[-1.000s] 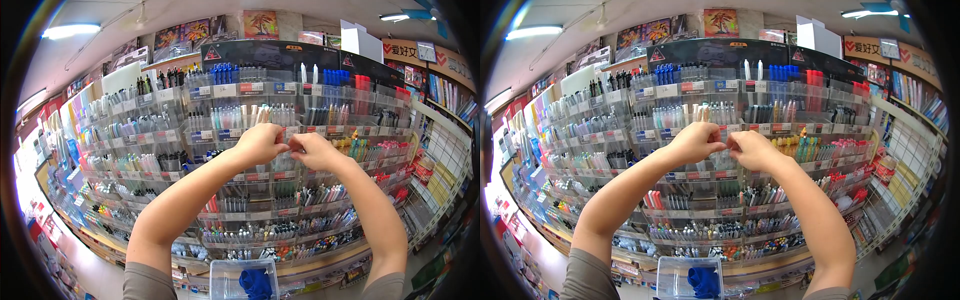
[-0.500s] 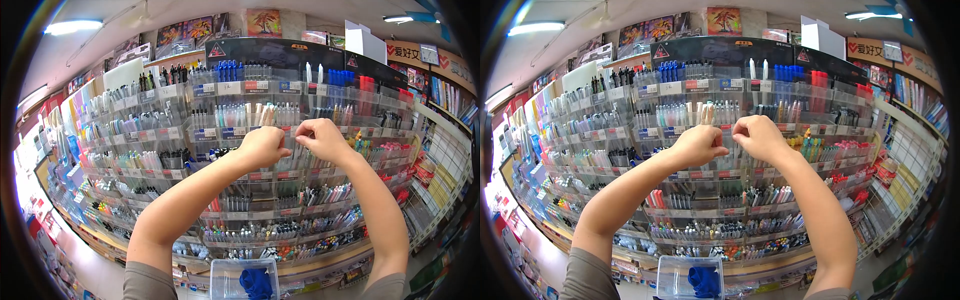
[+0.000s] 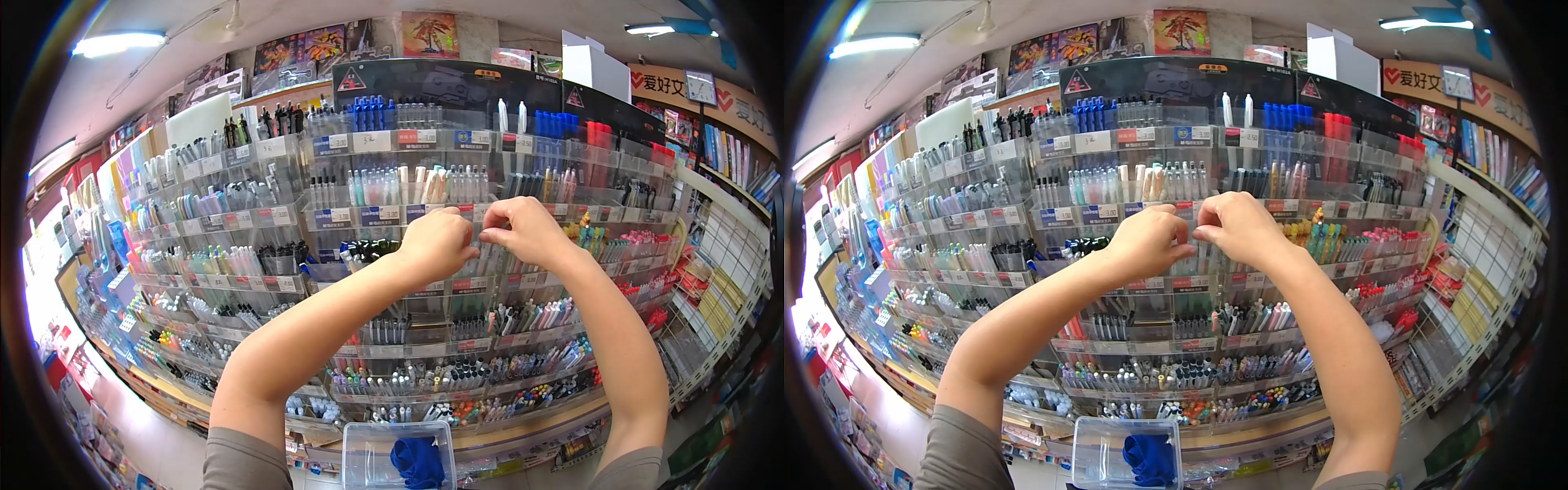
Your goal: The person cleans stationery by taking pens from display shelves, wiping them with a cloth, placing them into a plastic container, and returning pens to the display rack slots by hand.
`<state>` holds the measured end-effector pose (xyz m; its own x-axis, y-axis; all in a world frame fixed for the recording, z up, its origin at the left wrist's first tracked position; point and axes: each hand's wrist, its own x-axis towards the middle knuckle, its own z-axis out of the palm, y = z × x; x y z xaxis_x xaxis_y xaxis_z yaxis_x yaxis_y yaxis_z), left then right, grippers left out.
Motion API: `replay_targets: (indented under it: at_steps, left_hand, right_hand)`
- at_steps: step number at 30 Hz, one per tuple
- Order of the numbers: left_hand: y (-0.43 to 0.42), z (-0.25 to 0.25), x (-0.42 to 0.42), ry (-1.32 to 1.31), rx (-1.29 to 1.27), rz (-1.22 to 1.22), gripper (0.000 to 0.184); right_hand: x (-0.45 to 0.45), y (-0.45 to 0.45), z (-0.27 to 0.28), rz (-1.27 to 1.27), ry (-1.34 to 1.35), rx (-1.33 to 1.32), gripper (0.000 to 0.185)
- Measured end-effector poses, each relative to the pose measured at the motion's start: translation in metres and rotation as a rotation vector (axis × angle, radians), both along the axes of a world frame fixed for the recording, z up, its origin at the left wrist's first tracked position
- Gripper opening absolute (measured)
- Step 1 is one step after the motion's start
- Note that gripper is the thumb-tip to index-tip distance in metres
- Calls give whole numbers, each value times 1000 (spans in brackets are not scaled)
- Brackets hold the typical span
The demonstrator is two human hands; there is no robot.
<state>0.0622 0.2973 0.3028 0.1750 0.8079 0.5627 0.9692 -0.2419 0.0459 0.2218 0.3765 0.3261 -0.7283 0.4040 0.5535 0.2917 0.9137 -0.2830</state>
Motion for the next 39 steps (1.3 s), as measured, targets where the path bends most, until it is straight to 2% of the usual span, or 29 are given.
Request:
replay_targets:
  at_steps: [8,11,15,25,31,39]
  left_hand:
    - [2,7,0,-148,53,-85,14]
    - [1,18,0,-275,-74,-119,11]
    - [3,17,-5,-393,-111,-189,12]
    - [0,19,-3,-440,-160,-244,14]
    - [3,11,-3,-417,-186,-255,15]
    - [0,15,-1,-418,-160,-263,16]
  right_hand:
    - [2,3,-7,-7,63,0,13]
    - [3,4,-8,30,61,-25,12]
    - [2,5,-7,44,40,-47,12]
    - [2,6,-15,-16,112,-68,14]
    - [2,6,-18,4,-62,12,14]
    - [1,9,-19,6,-100,21,19]
